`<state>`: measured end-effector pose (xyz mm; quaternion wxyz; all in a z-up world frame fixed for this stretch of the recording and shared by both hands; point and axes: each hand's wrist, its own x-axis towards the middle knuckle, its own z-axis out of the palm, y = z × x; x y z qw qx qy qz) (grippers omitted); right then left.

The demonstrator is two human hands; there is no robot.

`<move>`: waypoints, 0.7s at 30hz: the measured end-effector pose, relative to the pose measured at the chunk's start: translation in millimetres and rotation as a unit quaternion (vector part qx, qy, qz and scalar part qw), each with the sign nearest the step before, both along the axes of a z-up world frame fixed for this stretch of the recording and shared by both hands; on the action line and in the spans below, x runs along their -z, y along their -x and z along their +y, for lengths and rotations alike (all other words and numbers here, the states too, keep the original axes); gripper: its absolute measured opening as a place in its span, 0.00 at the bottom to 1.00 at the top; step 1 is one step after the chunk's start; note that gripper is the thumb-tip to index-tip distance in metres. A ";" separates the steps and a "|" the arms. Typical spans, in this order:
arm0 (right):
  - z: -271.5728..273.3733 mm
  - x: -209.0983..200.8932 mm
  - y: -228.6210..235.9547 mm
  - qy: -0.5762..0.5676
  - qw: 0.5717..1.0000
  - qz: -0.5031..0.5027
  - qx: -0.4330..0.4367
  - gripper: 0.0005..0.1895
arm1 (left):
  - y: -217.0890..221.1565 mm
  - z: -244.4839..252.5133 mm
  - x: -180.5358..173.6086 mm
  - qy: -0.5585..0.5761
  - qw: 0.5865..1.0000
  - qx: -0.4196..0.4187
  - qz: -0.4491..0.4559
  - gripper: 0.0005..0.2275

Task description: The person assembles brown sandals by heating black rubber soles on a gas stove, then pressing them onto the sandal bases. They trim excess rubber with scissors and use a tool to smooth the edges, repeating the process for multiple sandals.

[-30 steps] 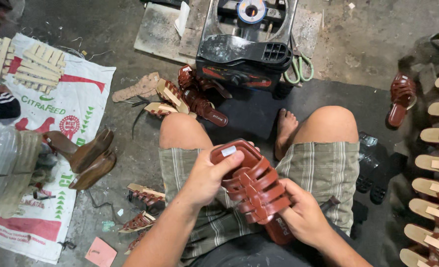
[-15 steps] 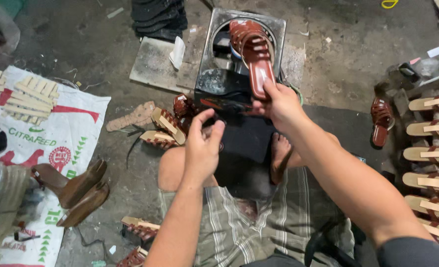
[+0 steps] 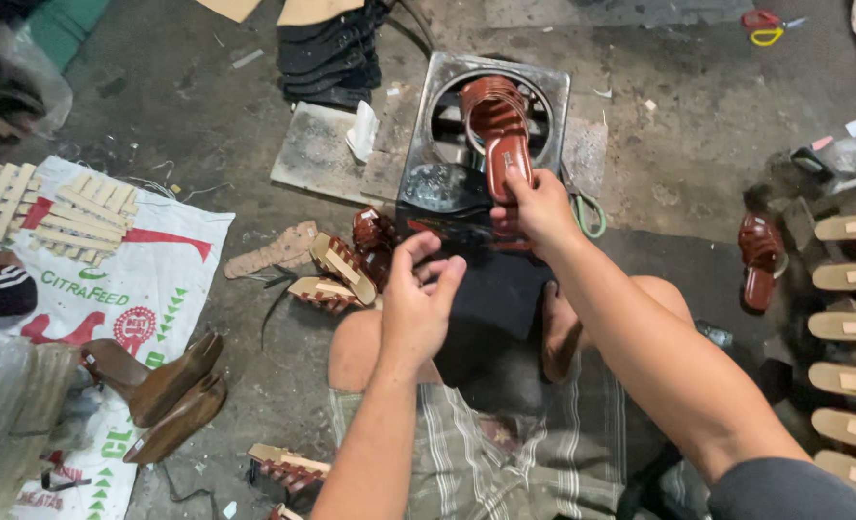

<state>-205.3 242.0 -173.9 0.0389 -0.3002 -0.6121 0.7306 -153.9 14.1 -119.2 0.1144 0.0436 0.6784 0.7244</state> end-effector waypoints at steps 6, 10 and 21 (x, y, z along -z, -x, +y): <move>-40.2 -108.6 -213.4 -0.531 0.802 0.164 -0.218 0.22 | -4.7 -9.3 -1.1 -0.269 0.958 0.067 -0.076 0.43; -34.1 -146.2 -302.3 -0.365 0.822 0.088 -0.428 0.38 | -54.5 -9.8 -17.3 -0.129 0.963 0.130 -0.200 0.45; 8.5 -94.7 -402.7 -0.467 0.816 -0.071 -0.332 0.24 | -137.5 -61.5 -56.9 0.028 0.952 0.269 -0.147 0.49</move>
